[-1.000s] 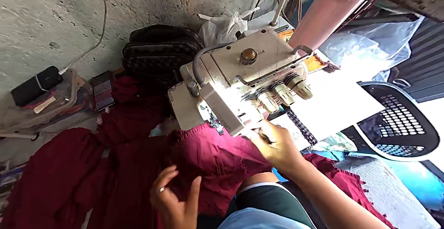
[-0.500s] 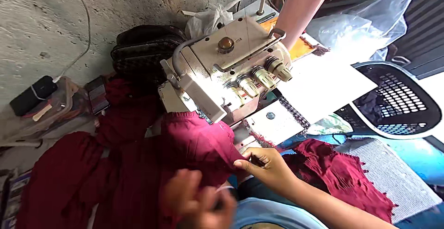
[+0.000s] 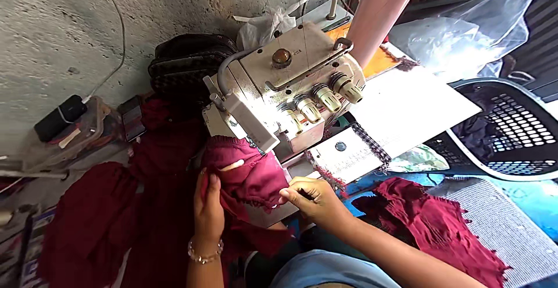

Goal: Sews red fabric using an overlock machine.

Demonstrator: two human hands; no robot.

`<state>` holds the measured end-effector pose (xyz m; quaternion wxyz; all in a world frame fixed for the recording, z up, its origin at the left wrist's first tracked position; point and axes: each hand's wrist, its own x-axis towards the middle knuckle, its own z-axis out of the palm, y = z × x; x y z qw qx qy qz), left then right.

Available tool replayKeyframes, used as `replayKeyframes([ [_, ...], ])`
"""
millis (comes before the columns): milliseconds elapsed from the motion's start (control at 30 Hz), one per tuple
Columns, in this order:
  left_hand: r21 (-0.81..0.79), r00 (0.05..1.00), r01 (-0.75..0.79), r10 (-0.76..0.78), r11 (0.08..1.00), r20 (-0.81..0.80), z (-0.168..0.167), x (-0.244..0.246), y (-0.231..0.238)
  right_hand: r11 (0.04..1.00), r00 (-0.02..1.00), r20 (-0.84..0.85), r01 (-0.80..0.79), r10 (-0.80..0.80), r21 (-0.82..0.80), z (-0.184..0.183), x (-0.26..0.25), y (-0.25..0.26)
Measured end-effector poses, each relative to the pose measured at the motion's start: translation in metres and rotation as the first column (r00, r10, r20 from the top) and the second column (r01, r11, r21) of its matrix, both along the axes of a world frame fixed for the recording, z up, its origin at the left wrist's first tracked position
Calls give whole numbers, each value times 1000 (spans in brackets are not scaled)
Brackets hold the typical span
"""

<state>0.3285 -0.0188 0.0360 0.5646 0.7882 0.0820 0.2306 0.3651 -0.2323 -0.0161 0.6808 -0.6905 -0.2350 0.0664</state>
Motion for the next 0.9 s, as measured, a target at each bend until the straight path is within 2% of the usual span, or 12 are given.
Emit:
replayKeyframes([
  [33,6,1000,3,-3,1000,-16,5,1,1,999,993,-117,-3,9,52,1,-2,1],
  [100,231,1000,24,-25,973,4,17,-6,-15,991,961,-277,34,3,127,3,-3,2],
  [167,499,995,82,-101,863,12,20,-18,-37,980,937,-350,66,5,190,6,-6,2],
  [267,668,988,124,-157,734,-12,5,-24,-66,985,897,-436,14,64,173,12,-7,-4],
  [400,708,989,118,-143,696,-24,-4,-24,-72,987,879,-460,-63,126,149,15,-9,-12],
  [600,744,986,139,-163,654,-41,-3,-9,-61,994,914,-399,-38,77,105,17,7,-5],
  [733,664,958,253,-276,703,-73,2,9,-31,993,902,-424,-27,74,117,17,19,2],
  [767,668,949,277,-307,691,-76,4,11,-25,992,900,-430,-22,75,127,16,19,3],
  [900,861,933,205,-359,465,-28,-4,-5,-27,992,924,-380,3,45,124,11,13,-3],
])
